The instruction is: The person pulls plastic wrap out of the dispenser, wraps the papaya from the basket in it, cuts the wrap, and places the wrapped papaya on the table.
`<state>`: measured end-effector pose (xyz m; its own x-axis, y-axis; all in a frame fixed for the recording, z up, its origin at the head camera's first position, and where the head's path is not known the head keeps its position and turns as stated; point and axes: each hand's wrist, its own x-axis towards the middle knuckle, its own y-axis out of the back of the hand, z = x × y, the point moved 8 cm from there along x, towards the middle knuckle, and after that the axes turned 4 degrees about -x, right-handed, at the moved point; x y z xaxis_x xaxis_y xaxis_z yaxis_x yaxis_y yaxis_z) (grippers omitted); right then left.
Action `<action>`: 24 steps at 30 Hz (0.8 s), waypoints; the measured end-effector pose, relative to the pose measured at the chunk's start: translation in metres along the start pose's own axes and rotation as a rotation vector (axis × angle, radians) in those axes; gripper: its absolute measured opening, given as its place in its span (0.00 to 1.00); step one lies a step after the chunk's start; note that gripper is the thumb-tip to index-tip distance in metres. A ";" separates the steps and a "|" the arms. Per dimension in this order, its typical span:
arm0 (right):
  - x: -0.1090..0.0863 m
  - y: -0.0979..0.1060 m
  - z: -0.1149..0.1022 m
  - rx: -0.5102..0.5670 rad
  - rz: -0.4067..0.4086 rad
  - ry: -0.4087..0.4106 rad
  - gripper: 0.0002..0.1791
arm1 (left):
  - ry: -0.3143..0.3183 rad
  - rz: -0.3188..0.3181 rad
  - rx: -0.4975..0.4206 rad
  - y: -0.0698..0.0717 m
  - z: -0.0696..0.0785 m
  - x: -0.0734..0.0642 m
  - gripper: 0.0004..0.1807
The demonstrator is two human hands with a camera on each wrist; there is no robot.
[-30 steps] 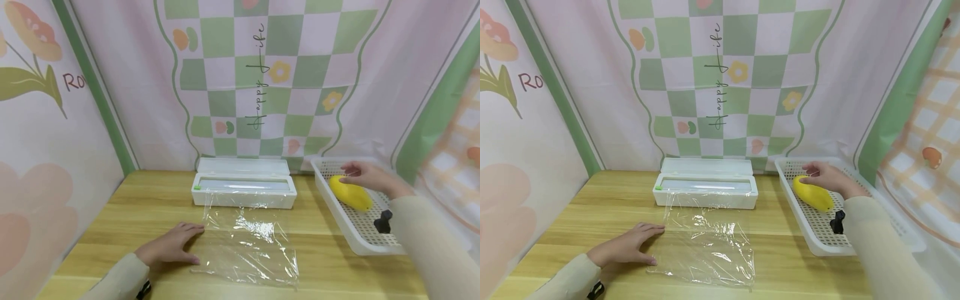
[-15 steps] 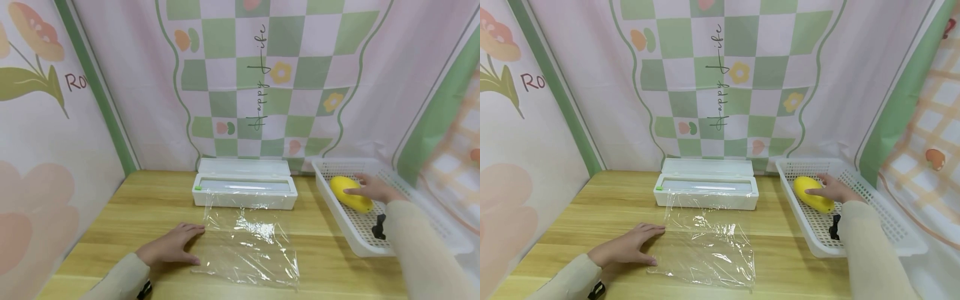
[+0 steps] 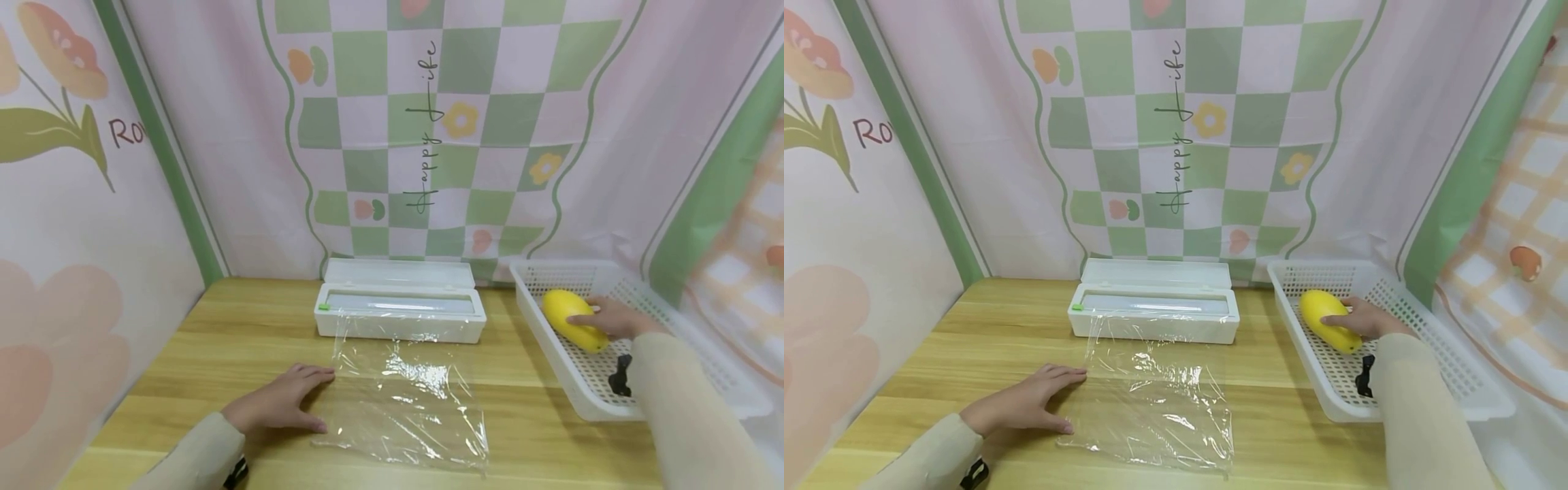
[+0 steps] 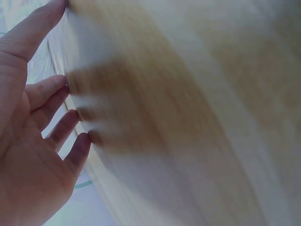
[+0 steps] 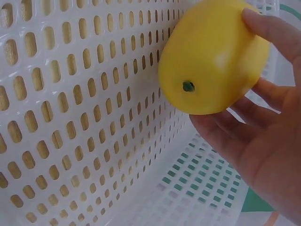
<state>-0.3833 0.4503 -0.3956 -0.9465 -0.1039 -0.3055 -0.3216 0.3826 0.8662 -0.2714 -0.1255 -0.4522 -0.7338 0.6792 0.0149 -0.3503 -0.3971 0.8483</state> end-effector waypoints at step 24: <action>-0.013 0.052 -0.043 -0.085 0.157 0.176 0.48 | 0.000 -0.011 -0.014 0.003 0.005 0.000 0.52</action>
<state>-0.3892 0.4320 -0.3295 -0.9727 -0.2105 -0.0973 -0.1642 0.3288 0.9300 -0.2702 -0.1236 -0.4467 -0.7296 0.6839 0.0057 -0.3664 -0.3979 0.8411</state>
